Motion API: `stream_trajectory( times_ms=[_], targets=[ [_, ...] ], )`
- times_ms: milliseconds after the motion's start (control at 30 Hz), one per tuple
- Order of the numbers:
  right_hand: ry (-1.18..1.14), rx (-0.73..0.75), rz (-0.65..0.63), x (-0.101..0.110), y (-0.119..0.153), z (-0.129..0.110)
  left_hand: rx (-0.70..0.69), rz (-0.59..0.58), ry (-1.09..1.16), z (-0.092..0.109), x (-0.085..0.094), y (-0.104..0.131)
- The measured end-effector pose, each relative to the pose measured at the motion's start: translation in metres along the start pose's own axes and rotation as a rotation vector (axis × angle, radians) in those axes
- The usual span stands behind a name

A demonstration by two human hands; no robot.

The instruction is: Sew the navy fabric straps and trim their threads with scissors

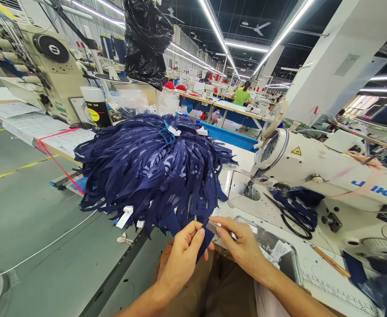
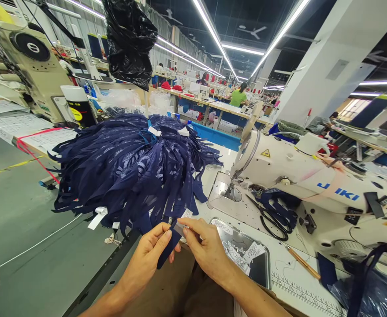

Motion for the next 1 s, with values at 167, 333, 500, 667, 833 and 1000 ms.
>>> stream_trajectory(
  times_ms=[167,333,500,667,833,1000],
  targets=[
    [-0.002,0.005,-0.012,0.0,-0.001,0.001,0.013,-0.013,0.004,-0.003,0.0,-0.001],
    [-0.057,0.01,-0.128,-0.004,-0.008,-0.002,0.041,-0.013,0.019,-0.006,0.003,-0.003],
    [-0.075,-0.051,-0.221,-0.003,-0.011,-0.003,0.078,-0.027,0.051,-0.005,0.003,-0.005],
    [-0.129,-0.059,-0.333,-0.003,-0.011,-0.007,0.139,-0.057,0.059,-0.007,0.004,-0.006],
    [-0.128,0.053,-0.452,-0.003,-0.016,-0.01,0.219,-0.093,0.134,-0.01,0.001,-0.005],
    [-0.096,0.134,-0.575,-0.005,-0.017,-0.012,0.294,-0.14,0.179,-0.017,-0.001,-0.007]
  ],
)
Point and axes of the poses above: each hand's wrist, its own y-axis away from the middle knuckle, its own x-axis out of the back of the hand, z = x × y, the point moved 8 cm from there along -y, towards the middle knuckle, and after that the axes turned 2 degrees about z, right-handed, at the moved point
